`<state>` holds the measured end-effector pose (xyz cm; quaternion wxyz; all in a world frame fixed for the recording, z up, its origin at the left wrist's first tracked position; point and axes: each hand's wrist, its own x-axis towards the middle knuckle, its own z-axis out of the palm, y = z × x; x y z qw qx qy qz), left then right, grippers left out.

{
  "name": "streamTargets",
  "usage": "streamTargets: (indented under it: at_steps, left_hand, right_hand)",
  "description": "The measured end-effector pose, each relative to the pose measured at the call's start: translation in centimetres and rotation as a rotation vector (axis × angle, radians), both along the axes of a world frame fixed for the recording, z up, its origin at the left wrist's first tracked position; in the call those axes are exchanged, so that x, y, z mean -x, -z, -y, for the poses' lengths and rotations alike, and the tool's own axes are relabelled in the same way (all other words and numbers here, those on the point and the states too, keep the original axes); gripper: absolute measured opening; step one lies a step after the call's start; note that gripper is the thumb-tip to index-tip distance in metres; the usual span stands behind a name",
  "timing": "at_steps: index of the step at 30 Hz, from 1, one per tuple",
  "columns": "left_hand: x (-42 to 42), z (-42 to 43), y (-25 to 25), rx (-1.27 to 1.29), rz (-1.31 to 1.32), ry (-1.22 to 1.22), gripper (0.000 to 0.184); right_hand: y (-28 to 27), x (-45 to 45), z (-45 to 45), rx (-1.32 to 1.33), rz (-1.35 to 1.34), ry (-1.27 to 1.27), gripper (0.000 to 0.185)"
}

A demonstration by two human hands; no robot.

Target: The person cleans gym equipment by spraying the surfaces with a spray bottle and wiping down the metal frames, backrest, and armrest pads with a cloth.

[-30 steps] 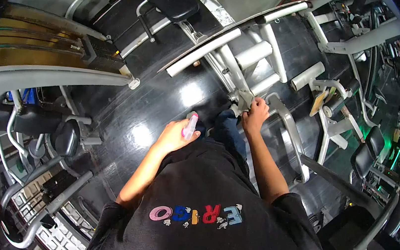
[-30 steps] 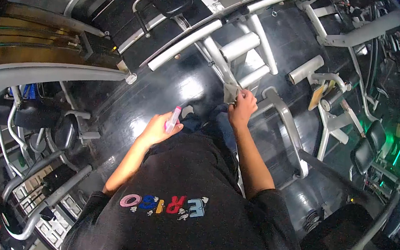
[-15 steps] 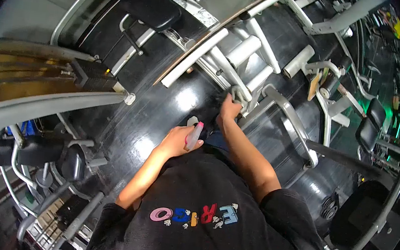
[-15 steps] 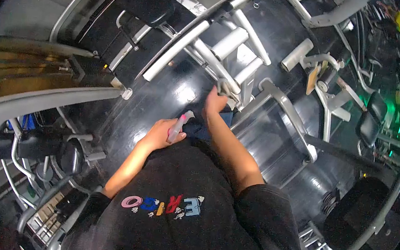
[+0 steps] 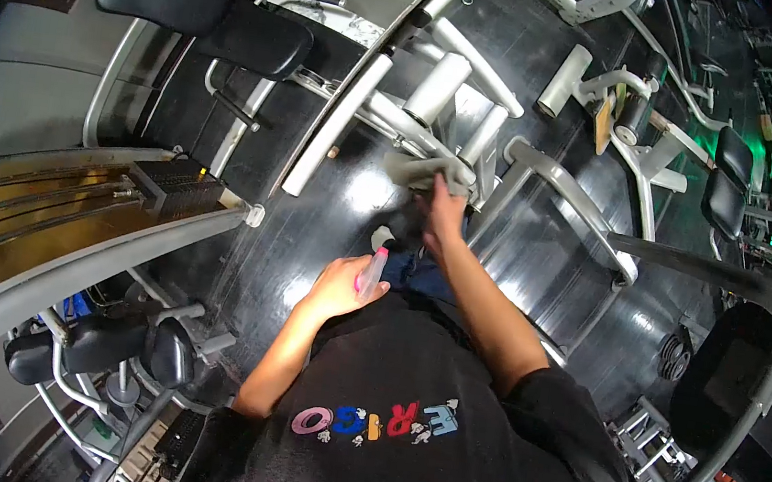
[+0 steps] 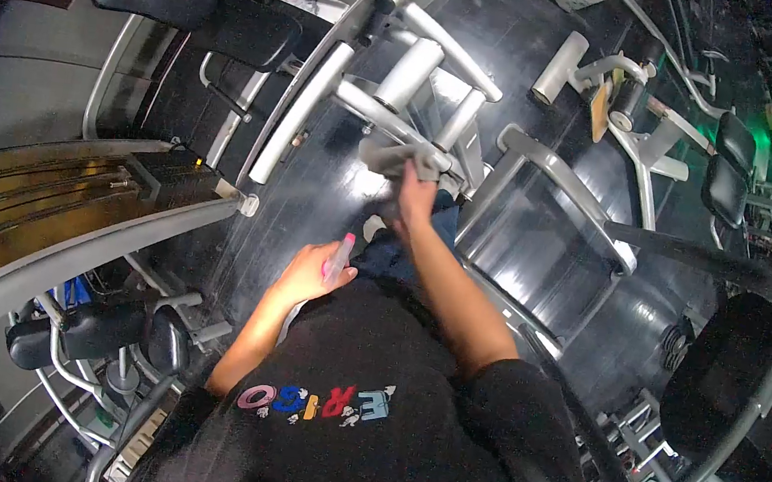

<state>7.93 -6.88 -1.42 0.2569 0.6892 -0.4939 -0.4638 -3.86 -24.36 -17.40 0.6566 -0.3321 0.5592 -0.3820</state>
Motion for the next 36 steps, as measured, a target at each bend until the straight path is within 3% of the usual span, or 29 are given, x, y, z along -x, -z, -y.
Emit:
streamTargets:
  at_steps: [6, 10, 12, 14, 18, 22, 23, 26, 28, 31, 34, 35, 36]
  left_hand:
    - [-0.3, 0.6, 0.0, -0.027, 0.031, 0.047, 0.031]
    - [-0.7, 0.4, 0.4, -0.040, 0.023, 0.061, 0.032]
    - [-0.7, 0.4, 0.4, -0.015, 0.016, 0.061, 0.033]
    - [-0.7, 0.5, 0.2, 0.010, 0.010, 0.062, 0.034]
    - [-0.7, 0.2, -0.1, -0.019, 0.000, 0.051, 0.033]
    - [-0.8, -0.7, 0.5, -0.045, -0.006, 0.091, 0.033]
    - [-0.7, -0.8, 0.3, -0.044, -0.005, 0.096, 0.033]
    - [-0.5, -1.2, 0.1, -0.072, -0.005, 0.056, 0.033]
    - [-0.5, -1.4, 0.1, -0.099, -0.004, 0.059, 0.034]
    - [-0.5, -1.6, 0.3, -0.035, -0.009, 0.045, 0.035]
    - [-0.8, -1.3, -0.1, -0.080, 0.000, 0.074, 0.035]
    - [-0.8, -1.3, 0.0, -0.076, -0.002, 0.074, 0.035]
    - [-0.9, -1.3, 0.2, -0.068, -0.007, 0.081, 0.036]
  right_hand:
    - [-5.4, 9.8, 4.9, -0.123, 0.060, 0.176, 0.028]
    - [-5.7, 11.9, 4.5, -0.062, -0.165, 0.083, 0.032]
    - [-3.2, 11.4, 2.8, -0.053, -0.003, 0.033, 0.031]
    - [-3.7, 8.4, 1.0, -0.251, 0.071, 0.112, 0.031]
    - [4.7, 3.0, -0.5, -0.577, 0.181, 0.103, 0.026]
    - [1.3, -3.4, 0.8, -0.446, 0.407, 0.012, 0.030]
    - [1.5, -4.3, 1.3, -0.520, 0.550, 0.072, 0.033]
    - [-2.7, -6.2, 1.3, -0.573, 0.451, 0.263, 0.035]
    - [-3.8, -4.6, 1.6, -0.571, 0.573, 0.179, 0.037]
    - [-6.5, -1.4, 2.3, -0.444, 0.539, 0.016, 0.035]
    - [-10.4, 1.1, 4.9, -0.127, 0.265, -0.030, 0.032]
    - [-11.9, 1.0, 6.2, 0.064, 0.371, 0.003, 0.033]
    - [-13.7, 1.0, 7.4, 0.141, 0.213, 0.004, 0.036]
